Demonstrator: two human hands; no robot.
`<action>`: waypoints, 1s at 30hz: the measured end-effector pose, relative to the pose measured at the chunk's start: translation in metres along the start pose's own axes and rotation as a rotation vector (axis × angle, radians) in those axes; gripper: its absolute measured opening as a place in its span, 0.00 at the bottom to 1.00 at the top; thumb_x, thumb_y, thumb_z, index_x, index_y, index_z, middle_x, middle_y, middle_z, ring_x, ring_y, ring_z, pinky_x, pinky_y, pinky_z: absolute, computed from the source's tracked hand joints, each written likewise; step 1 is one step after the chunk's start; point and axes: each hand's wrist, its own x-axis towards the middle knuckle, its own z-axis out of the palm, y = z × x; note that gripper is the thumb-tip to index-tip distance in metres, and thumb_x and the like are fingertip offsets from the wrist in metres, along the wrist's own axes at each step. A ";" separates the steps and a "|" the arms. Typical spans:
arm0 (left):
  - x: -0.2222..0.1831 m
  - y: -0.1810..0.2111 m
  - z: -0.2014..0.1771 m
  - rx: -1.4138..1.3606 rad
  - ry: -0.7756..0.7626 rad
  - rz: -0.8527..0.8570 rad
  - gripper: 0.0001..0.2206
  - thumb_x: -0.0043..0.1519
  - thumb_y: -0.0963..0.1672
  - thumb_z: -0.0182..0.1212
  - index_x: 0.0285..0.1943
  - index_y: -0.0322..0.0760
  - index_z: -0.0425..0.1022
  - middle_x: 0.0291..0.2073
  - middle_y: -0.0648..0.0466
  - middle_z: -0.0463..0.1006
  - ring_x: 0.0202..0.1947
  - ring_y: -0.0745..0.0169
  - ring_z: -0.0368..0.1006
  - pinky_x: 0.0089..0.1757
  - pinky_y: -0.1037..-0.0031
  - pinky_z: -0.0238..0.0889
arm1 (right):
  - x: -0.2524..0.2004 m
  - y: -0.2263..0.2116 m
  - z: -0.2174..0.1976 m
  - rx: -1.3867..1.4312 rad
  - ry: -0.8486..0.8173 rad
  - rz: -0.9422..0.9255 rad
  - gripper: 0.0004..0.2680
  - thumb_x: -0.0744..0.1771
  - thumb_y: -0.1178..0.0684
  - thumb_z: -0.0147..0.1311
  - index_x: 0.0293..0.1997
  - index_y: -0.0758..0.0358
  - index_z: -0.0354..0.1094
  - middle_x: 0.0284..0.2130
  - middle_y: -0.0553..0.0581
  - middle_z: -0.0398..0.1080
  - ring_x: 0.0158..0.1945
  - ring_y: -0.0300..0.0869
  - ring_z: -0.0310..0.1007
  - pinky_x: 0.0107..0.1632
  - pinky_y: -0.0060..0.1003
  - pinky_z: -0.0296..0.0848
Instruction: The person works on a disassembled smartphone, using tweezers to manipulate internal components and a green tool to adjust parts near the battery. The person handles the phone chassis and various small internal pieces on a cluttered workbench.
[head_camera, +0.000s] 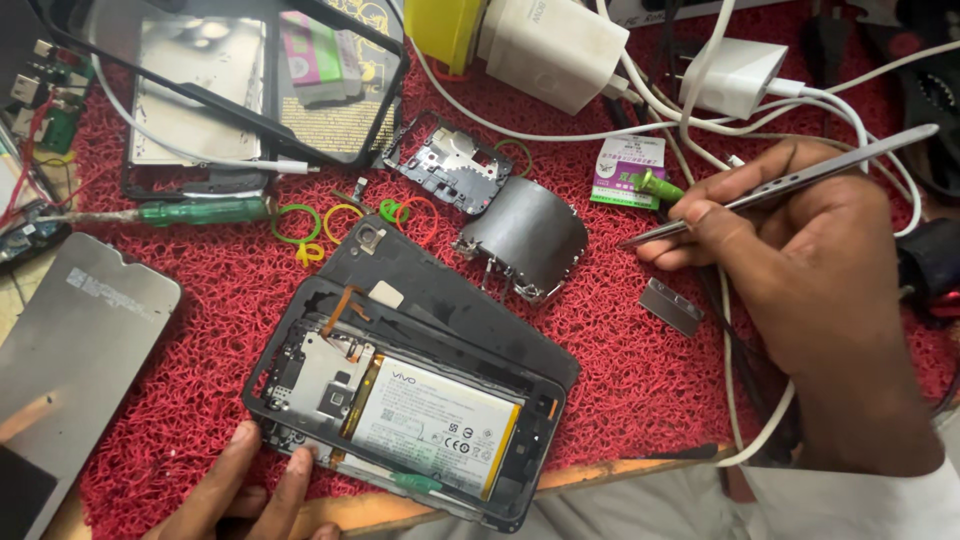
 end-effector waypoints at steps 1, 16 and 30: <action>0.003 0.016 -0.005 -0.171 -0.026 -0.205 0.33 0.61 0.37 0.54 0.78 0.41 0.51 0.60 0.44 0.74 0.55 0.41 0.77 0.51 0.66 0.73 | 0.000 0.000 0.000 0.006 -0.001 0.001 0.04 0.70 0.69 0.49 0.42 0.74 0.57 0.38 0.70 0.74 0.39 0.52 0.83 0.43 0.37 0.86; 0.020 0.021 -0.018 -0.349 0.068 -0.424 0.28 0.58 0.39 0.64 0.69 0.33 0.63 0.60 0.43 0.76 0.50 0.54 0.80 0.47 0.72 0.73 | -0.001 0.012 -0.009 0.190 -0.041 -0.044 0.02 0.71 0.69 0.50 0.42 0.75 0.61 0.36 0.69 0.73 0.39 0.56 0.82 0.44 0.43 0.86; 0.071 0.012 -0.066 -0.571 0.193 -0.797 0.23 0.53 0.50 0.72 0.55 0.38 0.80 0.62 0.35 0.68 0.39 0.63 0.79 0.41 0.74 0.76 | -0.002 0.019 -0.018 0.300 -0.071 -0.056 0.02 0.71 0.71 0.50 0.42 0.77 0.62 0.36 0.72 0.72 0.38 0.58 0.81 0.45 0.47 0.85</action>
